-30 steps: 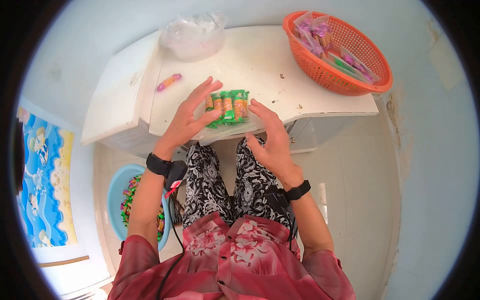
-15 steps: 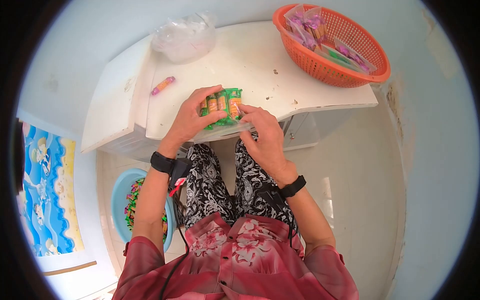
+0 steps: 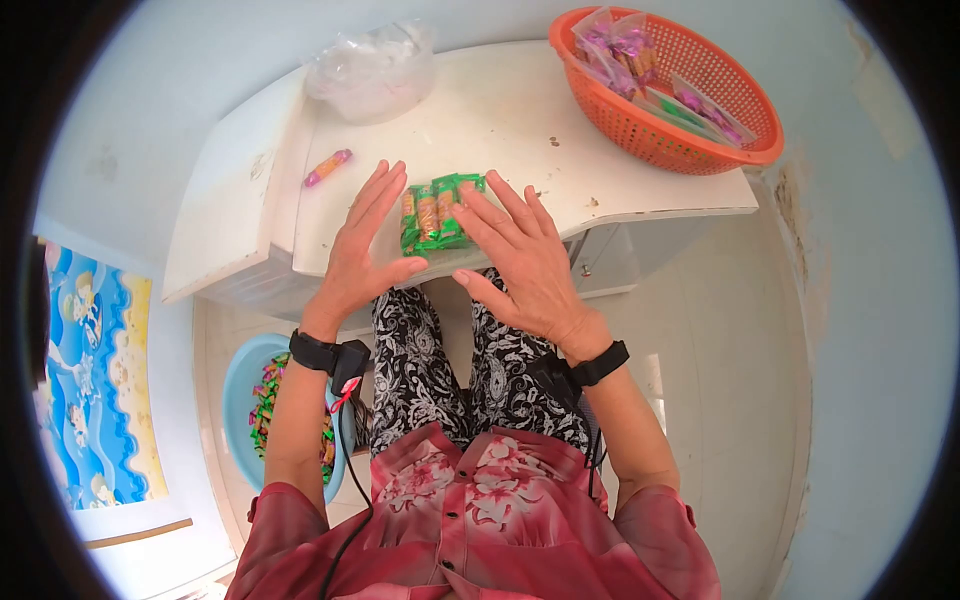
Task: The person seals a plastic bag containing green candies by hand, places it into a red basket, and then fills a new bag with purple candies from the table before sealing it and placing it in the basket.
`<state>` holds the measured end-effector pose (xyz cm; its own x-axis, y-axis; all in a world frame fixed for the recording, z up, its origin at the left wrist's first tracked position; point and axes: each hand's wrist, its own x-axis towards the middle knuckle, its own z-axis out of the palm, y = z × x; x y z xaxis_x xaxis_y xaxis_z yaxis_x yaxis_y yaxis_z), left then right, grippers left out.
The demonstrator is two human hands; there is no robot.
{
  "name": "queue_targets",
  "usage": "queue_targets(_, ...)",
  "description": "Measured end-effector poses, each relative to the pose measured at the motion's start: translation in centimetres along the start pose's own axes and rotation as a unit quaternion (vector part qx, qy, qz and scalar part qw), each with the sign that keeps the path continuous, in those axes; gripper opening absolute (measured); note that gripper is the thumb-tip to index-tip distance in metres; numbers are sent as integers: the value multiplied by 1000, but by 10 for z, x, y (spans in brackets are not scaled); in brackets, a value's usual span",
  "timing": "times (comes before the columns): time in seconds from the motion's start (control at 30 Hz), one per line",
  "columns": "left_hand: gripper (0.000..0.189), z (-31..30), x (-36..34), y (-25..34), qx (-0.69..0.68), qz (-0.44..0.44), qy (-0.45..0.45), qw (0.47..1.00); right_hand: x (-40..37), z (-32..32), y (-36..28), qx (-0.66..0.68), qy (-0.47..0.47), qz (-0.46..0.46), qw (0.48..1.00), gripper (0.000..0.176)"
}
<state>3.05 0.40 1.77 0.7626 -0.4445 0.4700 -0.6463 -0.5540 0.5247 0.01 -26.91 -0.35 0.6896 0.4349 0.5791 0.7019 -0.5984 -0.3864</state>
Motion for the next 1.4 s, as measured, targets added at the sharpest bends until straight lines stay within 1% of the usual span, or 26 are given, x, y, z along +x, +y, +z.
queue_targets(0.13,84,-5,-9,-1,81,60,-56,993,9,7,4,-28,-24,-29,999,65)
queue_targets(0.23,71,-3,-13,-4,93,61,-87,990,12,10,5,-46,-47,-21,998,59)
queue_targets(0.33,58,-6,-13,-11,132,69,-85,985,13,10,6,-89,-46,-31,995,55)
queue_targets(0.43,53,1,-14,-6,111,72,-89,987,18,12,-1,-120,-32,-32,992,48)
queue_targets(0.53,57,4,-19,-12,73,62,-77,992,16,24,-1,-94,4,-11,996,41)
queue_targets(0.63,64,11,-26,-16,-15,-1,-34,999,18,27,-1,-81,20,-3,996,36)
queue_targets(0.73,74,9,-22,-11,-110,-57,38,992,18,31,1,-65,33,-2,997,34)
queue_targets(0.83,85,3,-18,-16,-179,-140,28,973,19,28,1,-64,26,-5,998,35)
queue_targets(0.93,86,-5,-14,-23,-187,-142,-26,972,19,30,2,-65,27,-5,998,36)
queue_targets(1.03,86,-1,-15,-21,-114,-106,-25,987,18,29,0,-52,30,-5,998,42)
queue_targets(1.13,78,5,-16,-23,-104,-59,-4,993,19,29,-1,-54,33,-3,998,48)
queue_targets(1.23,63,4,-14,-23,-99,-62,-8,993,21,33,-4,-77,43,8,996,52)
queue_targets(1.33,48,3,-14,-21,-95,-49,-5,994,21,38,-7,-78,65,21,995,53)
queue_targets(1.4,45,-1,-13,-23,-84,-35,-17,996,22,39,-7,-91,72,22,993,52)
